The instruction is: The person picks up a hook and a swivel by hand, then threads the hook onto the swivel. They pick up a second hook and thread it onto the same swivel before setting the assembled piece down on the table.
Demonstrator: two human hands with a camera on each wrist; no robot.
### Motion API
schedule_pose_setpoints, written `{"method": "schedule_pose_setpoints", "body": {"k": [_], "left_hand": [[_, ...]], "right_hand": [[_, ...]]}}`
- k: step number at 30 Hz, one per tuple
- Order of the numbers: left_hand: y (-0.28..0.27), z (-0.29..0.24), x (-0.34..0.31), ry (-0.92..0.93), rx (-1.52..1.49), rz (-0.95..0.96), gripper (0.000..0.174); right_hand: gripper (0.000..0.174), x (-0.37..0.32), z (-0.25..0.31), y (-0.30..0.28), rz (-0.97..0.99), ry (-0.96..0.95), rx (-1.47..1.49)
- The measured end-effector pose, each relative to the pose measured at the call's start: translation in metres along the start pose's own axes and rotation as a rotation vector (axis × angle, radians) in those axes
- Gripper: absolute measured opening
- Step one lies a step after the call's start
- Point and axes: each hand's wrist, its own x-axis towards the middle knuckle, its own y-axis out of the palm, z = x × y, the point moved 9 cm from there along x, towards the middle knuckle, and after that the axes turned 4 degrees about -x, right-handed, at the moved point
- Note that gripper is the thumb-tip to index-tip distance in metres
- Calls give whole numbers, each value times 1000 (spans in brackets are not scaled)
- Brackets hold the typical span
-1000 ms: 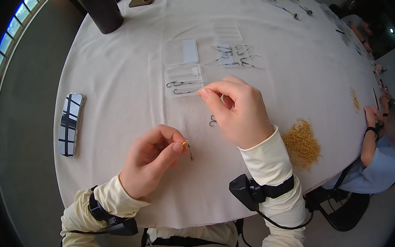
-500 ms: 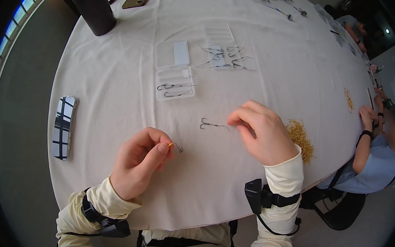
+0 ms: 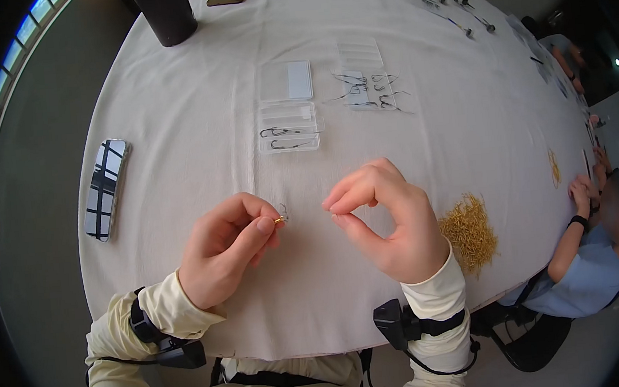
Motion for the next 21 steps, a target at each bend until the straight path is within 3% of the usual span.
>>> {"method": "schedule_pose_setpoints", "body": {"k": [5,10,21], "left_hand": [[-1,-1,2,82,11,-46,17],[-1,0,3,71,-33,-51,16],[0,4,5,44,-80,-39,14]], "right_hand": [[17,1,8,23,11,2,-42],[23,-6,0,23,-112,131,65],[27,-7,-2,28,-72,145,60]]}}
